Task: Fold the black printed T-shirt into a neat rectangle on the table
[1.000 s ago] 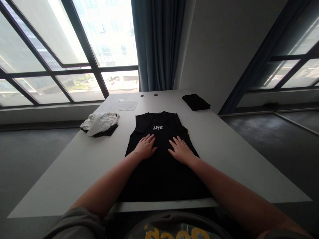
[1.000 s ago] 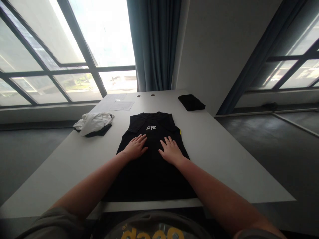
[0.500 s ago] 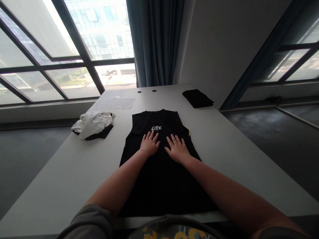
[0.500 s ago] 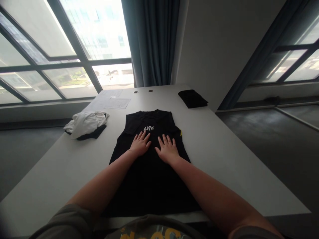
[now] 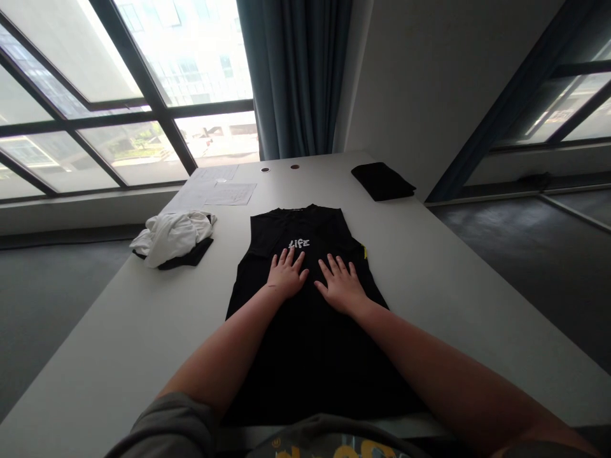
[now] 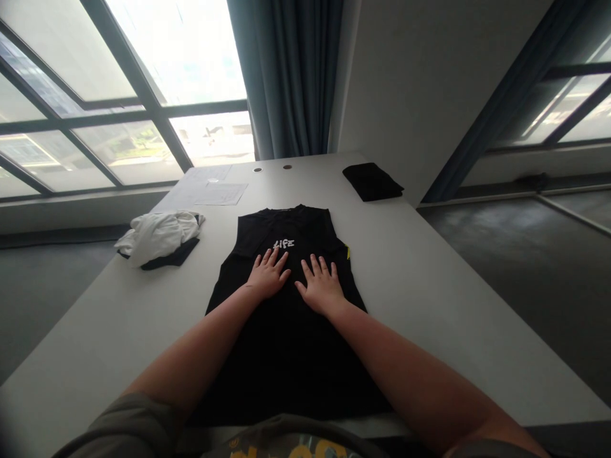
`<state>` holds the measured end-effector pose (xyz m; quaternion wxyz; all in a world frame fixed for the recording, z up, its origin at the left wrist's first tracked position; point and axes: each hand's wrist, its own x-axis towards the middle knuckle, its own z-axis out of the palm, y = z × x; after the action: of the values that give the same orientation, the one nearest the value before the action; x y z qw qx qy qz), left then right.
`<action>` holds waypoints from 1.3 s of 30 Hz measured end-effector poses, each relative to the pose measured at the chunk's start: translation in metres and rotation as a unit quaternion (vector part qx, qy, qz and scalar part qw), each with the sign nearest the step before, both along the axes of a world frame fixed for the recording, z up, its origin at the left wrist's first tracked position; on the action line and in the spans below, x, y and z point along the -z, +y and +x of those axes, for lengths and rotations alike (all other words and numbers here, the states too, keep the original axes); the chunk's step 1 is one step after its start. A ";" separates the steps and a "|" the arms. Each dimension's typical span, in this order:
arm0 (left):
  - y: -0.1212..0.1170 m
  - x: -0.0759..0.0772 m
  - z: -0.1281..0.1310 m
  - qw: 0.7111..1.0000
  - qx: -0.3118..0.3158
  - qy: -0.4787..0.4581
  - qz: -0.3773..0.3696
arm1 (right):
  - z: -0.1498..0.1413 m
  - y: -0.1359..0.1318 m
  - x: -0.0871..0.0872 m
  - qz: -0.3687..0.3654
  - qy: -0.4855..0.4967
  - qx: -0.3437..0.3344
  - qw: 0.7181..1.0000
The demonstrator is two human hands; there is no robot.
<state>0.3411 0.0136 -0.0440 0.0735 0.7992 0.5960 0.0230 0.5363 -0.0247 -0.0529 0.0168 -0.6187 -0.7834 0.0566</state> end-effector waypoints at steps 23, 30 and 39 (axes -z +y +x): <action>-0.017 -0.006 -0.016 0.999 0.047 -0.007 0.011 | 0.000 0.019 0.004 0.018 -0.011 -0.007 1.000; -0.096 -0.002 -0.133 0.994 0.023 -0.052 0.097 | -0.001 0.030 -0.017 0.005 -0.036 -0.041 0.999; -0.195 -0.016 -0.175 0.982 -0.143 -0.068 0.098 | -0.109 0.127 -0.066 0.029 0.049 -0.139 0.989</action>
<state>0.1657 -0.1818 -0.0283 0.0309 0.7057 0.6926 0.1462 0.4270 0.1027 0.0135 0.0654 -0.4992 -0.8615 0.0662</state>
